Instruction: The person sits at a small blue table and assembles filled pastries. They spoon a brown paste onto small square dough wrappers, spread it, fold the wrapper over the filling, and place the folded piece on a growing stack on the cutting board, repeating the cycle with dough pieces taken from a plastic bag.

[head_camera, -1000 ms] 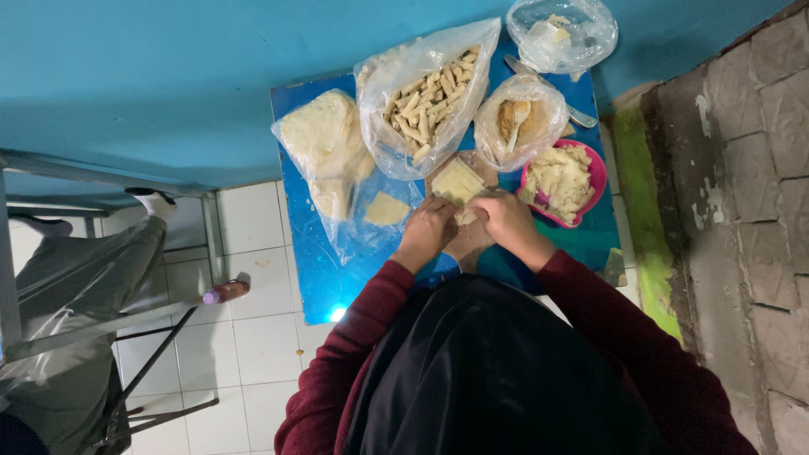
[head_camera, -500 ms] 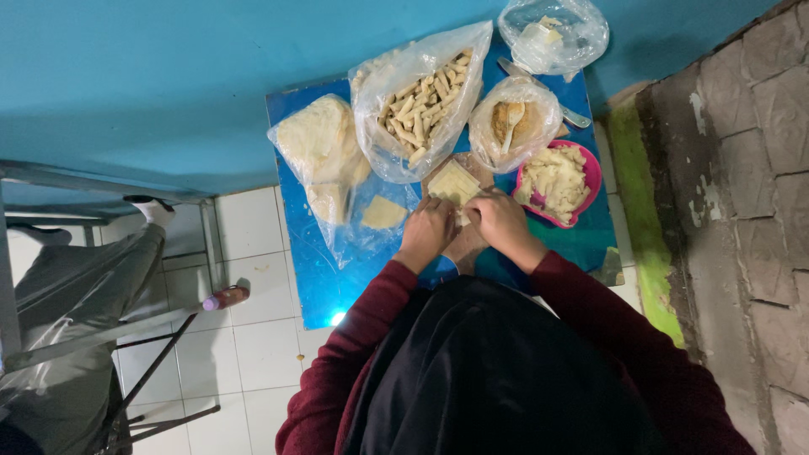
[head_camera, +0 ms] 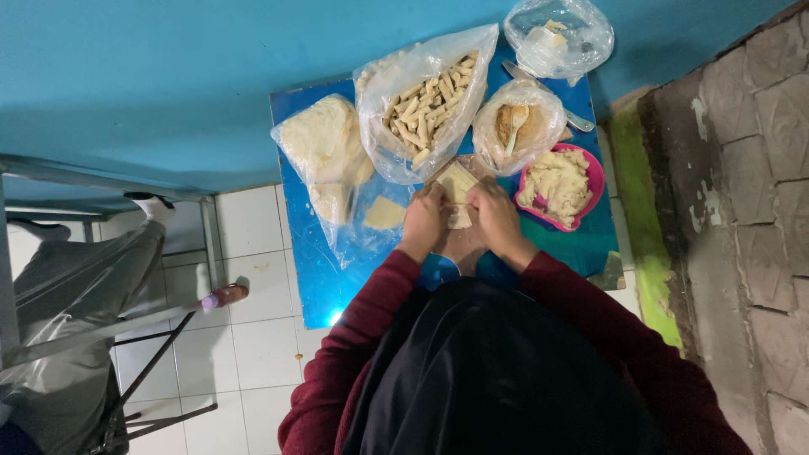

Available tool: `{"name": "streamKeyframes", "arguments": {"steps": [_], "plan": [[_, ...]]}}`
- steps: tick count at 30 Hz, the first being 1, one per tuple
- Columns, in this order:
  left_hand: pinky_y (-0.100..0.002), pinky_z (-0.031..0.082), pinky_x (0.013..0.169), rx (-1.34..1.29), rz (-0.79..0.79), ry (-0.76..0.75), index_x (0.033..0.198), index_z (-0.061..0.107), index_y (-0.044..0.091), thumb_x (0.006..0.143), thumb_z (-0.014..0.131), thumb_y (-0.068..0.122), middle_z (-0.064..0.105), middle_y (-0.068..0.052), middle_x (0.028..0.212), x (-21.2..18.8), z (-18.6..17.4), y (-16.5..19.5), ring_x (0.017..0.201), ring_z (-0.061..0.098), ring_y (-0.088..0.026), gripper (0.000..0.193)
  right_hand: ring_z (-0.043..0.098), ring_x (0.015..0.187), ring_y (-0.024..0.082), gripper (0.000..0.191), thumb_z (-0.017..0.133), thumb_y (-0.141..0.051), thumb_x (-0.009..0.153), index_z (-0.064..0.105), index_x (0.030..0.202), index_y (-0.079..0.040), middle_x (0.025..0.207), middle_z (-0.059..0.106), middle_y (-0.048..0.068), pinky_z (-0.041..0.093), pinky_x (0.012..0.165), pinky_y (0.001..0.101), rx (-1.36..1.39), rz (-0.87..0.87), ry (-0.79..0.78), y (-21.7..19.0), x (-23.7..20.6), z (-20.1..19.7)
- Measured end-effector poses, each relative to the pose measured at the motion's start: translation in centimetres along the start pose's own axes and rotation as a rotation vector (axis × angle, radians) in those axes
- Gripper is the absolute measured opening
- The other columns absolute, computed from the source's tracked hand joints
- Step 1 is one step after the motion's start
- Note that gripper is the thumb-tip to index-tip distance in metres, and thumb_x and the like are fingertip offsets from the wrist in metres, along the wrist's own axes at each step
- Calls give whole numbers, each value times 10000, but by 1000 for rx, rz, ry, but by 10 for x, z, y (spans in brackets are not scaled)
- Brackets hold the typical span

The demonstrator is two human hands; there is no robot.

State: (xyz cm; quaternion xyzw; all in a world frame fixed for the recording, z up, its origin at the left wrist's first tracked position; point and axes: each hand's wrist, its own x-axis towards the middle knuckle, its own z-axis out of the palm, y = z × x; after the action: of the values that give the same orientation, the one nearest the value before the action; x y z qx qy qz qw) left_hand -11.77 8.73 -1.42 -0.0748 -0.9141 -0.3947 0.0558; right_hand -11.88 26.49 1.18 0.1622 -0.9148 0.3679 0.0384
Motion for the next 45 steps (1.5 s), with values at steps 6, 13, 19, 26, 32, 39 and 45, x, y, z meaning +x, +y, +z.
{"name": "streamKeyframes", "arguments": {"steps": [6, 13, 19, 26, 32, 39, 45], "plan": [[-471, 530, 843, -91, 60, 0, 950, 707, 70, 839, 736, 72, 689, -173, 936, -9, 0, 0, 926, 657, -398, 115, 598, 976, 366, 138, 688, -27, 862, 714, 994, -58, 1001, 656, 129, 499, 859, 443, 39, -154, 33, 1, -2, -5], [-472, 518, 843, -55, 63, 19, 958, 705, 51, 809, 717, 31, 664, -175, 925, -12, 1, 8, 936, 631, -413, 151, 611, 976, 341, 98, 711, -40, 851, 722, 939, -81, 960, 654, 115, 506, 853, 429, 65, -81, 0, 9, -1, 2], [-467, 519, 920, 65, 115, -29, 1003, 687, 56, 719, 751, 66, 651, -174, 1006, -10, -2, 11, 1047, 613, -429, 291, 611, 1034, 350, 61, 661, -54, 886, 690, 938, -67, 986, 664, 122, 508, 880, 440, -24, -104, -39, 15, -2, 7], [-450, 496, 924, 242, 279, -75, 1111, 680, 56, 748, 758, 142, 639, -159, 1088, -18, 6, 1, 1124, 593, -393, 381, 610, 1050, 319, 221, 614, -64, 834, 724, 1025, -39, 1024, 675, 106, 503, 926, 412, -225, -303, -50, 21, -8, 6], [-428, 526, 919, 298, 262, -138, 1118, 682, 73, 785, 710, 137, 664, -126, 1074, -16, 12, -7, 1067, 640, -327, 341, 606, 1047, 331, 218, 649, -31, 817, 744, 1013, -43, 1020, 687, 120, 504, 927, 414, -140, -225, -61, 19, -8, 5], [-456, 550, 846, 63, -258, -325, 974, 722, 122, 886, 742, 226, 708, -148, 981, 14, 1, -11, 952, 689, -356, 138, 674, 892, 334, 80, 738, -82, 814, 700, 883, -65, 887, 693, 122, 524, 806, 422, 183, 121, -79, 25, 11, 11], [-435, 541, 897, 70, 130, -106, 963, 725, 124, 793, 722, 80, 703, -132, 1010, 7, 2, -7, 1025, 667, -349, 176, 614, 1006, 357, 72, 685, -30, 840, 685, 905, -62, 961, 670, 137, 496, 895, 437, -42, -145, -28, 20, 7, 6]]}}
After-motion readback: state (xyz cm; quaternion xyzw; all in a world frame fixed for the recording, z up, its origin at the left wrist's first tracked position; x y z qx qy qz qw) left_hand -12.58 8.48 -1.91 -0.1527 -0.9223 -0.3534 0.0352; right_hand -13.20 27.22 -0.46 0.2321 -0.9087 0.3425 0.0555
